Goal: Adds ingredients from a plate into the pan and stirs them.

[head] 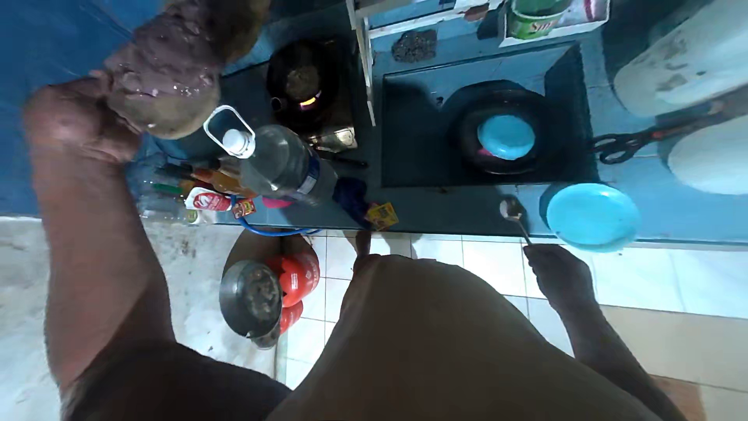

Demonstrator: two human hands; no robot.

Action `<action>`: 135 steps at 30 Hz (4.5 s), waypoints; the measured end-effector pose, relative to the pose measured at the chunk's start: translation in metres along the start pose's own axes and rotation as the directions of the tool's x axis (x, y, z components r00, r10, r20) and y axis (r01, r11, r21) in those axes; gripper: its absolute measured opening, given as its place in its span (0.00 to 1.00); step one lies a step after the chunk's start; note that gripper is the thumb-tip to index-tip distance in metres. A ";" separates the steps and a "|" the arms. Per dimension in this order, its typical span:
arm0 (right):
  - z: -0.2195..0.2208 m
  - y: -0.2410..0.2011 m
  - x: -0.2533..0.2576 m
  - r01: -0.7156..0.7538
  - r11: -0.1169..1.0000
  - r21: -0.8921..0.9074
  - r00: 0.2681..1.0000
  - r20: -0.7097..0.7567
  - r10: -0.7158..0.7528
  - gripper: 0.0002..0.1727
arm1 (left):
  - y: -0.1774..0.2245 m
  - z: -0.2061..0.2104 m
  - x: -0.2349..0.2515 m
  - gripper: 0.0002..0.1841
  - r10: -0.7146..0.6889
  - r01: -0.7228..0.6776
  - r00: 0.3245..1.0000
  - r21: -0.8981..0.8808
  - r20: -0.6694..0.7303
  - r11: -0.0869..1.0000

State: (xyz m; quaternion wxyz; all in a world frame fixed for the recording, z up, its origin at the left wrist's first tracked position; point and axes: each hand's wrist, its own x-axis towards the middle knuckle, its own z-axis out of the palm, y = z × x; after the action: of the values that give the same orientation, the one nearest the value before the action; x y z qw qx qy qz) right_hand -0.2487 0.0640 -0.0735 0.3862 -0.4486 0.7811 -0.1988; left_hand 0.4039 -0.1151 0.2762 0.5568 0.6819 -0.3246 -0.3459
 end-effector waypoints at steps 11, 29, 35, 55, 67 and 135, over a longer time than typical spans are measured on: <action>0.091 -0.182 -0.002 0.186 0.951 0.246 0.982 -0.032 -0.184 0.14 | -0.135 0.020 0.224 0.21 0.106 -0.115 0.993 0.195 0.057 0.974; 0.262 -0.599 0.196 0.677 0.663 -0.320 0.705 0.025 -0.708 0.19 | -0.147 0.106 0.322 0.19 0.393 -0.501 0.865 0.535 0.310 0.680; 0.276 -0.576 0.208 0.706 0.581 -0.405 0.660 0.080 -0.747 0.17 | -0.170 0.105 0.320 0.18 0.497 -0.574 0.817 0.504 0.295 0.645; 0.250 -0.552 0.210 0.497 0.662 -0.562 0.834 0.097 -0.544 0.18 | -0.171 0.105 0.307 0.18 0.582 -0.635 0.765 0.474 0.275 0.610; 0.253 -0.567 0.209 0.646 0.615 -0.453 0.728 0.120 -0.675 0.18 | -0.148 0.106 0.310 0.19 0.452 -0.508 0.860 0.478 0.235 0.717; 0.271 -0.602 0.212 0.702 0.456 -0.548 0.712 0.557 -0.427 0.24 | -0.423 -0.160 -0.346 0.16 -0.599 0.850 0.445 0.104 -0.666 0.516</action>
State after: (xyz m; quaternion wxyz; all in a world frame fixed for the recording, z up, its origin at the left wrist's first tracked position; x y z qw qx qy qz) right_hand 0.2294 -0.4191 0.0630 0.2121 -0.8264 0.5134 0.0917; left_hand 0.3719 0.3284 -0.0799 0.2499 0.9245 0.1190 -0.2622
